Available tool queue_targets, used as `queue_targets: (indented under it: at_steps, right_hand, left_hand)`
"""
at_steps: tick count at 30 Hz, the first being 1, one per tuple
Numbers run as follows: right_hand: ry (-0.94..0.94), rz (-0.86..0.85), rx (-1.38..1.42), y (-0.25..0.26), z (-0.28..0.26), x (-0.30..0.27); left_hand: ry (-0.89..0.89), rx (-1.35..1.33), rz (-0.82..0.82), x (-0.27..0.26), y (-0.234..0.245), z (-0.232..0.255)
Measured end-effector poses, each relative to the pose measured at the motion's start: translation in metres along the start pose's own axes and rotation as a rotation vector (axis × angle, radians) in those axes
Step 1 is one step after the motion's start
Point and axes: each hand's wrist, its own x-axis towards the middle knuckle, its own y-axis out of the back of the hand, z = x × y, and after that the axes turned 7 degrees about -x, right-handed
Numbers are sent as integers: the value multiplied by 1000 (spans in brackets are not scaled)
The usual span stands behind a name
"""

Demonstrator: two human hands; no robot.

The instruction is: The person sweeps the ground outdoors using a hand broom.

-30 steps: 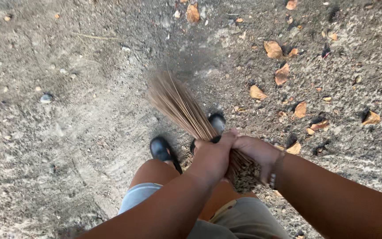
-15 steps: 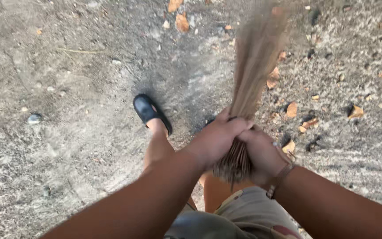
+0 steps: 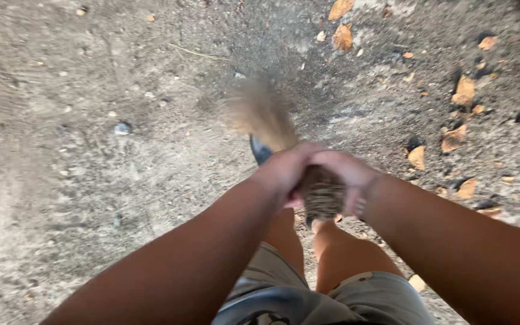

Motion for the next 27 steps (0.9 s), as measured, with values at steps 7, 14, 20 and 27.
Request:
queue_targets:
  at_steps: [7,14,20,27]
  right_hand:
    - [185,711,245,22,-26,-79]
    - [291,362,69,-48,-46,-46]
    - [-97,-74,-53,-101,-79,88]
    - [22,75,67,-65,-109,89]
  left_hand:
    - [-106,102,-468,57,-109,38]
    - [-426,-86,-216,-19,-29,56]
    - [-376,-202,387,-56,80,70]
    - [-192,10,72,22,78,126]
